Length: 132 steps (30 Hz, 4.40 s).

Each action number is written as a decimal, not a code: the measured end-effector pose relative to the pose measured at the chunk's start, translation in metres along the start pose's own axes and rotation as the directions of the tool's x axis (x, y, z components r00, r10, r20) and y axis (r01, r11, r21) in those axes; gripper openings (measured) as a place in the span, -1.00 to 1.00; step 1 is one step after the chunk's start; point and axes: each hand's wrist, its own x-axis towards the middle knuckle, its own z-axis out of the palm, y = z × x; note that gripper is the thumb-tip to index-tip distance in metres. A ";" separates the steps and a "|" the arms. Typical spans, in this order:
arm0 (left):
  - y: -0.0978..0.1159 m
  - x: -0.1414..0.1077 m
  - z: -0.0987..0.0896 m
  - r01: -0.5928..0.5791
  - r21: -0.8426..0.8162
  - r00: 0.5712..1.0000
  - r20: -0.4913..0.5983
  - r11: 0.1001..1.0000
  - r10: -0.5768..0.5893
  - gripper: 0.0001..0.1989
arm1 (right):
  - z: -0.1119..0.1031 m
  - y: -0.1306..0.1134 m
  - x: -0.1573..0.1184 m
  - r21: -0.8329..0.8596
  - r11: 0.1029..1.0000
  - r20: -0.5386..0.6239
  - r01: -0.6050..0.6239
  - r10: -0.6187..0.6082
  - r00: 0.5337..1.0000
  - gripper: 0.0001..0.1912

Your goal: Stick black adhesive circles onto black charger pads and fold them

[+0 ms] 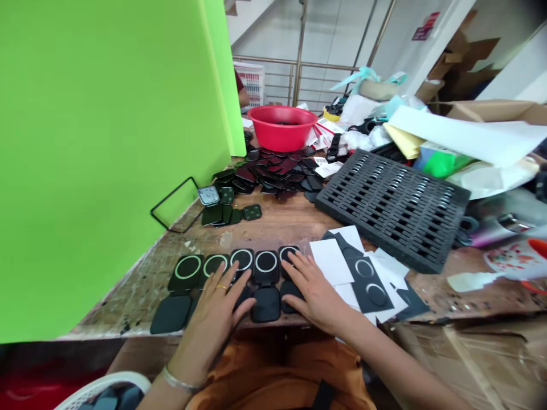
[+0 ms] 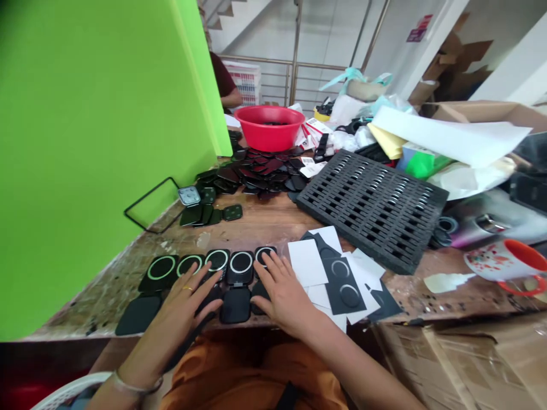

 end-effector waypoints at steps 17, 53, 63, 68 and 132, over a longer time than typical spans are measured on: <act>0.065 0.020 0.010 -0.188 -0.005 0.972 0.142 0.982 0.186 -0.50 | -0.039 0.100 -0.063 -0.076 0.991 -0.003 -0.106 0.106 0.994 -0.57; 0.076 0.044 -0.014 0.422 -0.865 0.822 0.239 0.272 -0.516 -0.80 | -0.037 -0.028 -0.017 0.500 0.865 -0.352 0.024 0.178 0.919 -0.86; 0.057 0.021 -0.025 0.329 -0.931 0.766 0.163 0.161 -0.622 -0.66 | -0.027 -0.086 0.004 0.436 0.855 -0.455 0.282 -0.061 0.888 -0.88; 0.027 0.013 -0.032 0.337 -0.924 0.674 0.104 0.180 -0.731 -0.75 | -0.043 -0.115 -0.004 0.286 0.786 -0.505 0.547 -0.361 0.784 -0.81; 0.074 0.015 -0.048 0.768 -0.602 0.593 0.797 -0.219 -0.112 -0.75 | -0.019 -0.010 -0.016 0.893 -0.109 0.424 -0.436 0.528 0.736 -0.74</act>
